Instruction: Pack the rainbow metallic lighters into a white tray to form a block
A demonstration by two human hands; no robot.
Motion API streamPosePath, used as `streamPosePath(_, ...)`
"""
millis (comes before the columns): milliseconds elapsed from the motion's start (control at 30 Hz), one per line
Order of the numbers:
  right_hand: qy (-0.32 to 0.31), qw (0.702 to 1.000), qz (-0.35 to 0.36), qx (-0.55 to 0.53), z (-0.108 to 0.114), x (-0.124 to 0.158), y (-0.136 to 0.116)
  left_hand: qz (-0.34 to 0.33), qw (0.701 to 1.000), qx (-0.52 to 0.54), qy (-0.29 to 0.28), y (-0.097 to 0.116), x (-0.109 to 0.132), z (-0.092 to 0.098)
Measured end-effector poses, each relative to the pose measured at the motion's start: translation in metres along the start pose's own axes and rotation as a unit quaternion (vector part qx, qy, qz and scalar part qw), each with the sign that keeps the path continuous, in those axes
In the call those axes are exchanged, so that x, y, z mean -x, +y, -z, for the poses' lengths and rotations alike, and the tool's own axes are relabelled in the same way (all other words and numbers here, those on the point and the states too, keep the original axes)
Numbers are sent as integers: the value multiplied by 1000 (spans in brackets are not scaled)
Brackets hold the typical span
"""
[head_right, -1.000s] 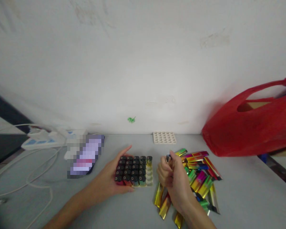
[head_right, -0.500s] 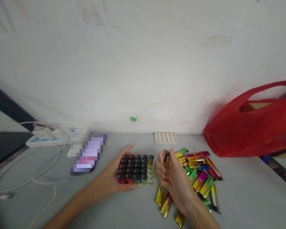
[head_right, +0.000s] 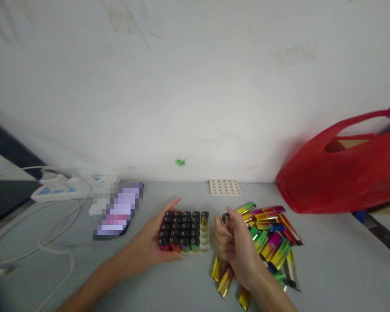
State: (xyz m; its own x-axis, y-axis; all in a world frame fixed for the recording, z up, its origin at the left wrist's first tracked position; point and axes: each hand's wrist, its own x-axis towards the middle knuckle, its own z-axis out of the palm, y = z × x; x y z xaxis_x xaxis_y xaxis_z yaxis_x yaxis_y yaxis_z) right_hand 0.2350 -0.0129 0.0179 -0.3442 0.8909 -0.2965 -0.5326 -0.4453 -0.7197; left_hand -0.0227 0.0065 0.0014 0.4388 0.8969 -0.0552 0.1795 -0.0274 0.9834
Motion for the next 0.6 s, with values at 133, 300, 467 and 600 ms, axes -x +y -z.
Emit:
streamPosePath(133,26,999,1,35,2,-1,3,15,1000,17,-4,0,0,-1)
streamPosePath(300,51,997,22,47,0,-1,7,23,999,22,1,0,1,-2)
streamPosePath(467,69,995,44,55,-1,-2,7,18,1000,17,-3,1,1,-1)
streamPosePath(600,48,996,29,62,1,-1,4,13,1000,17,-6,1,2,-2)
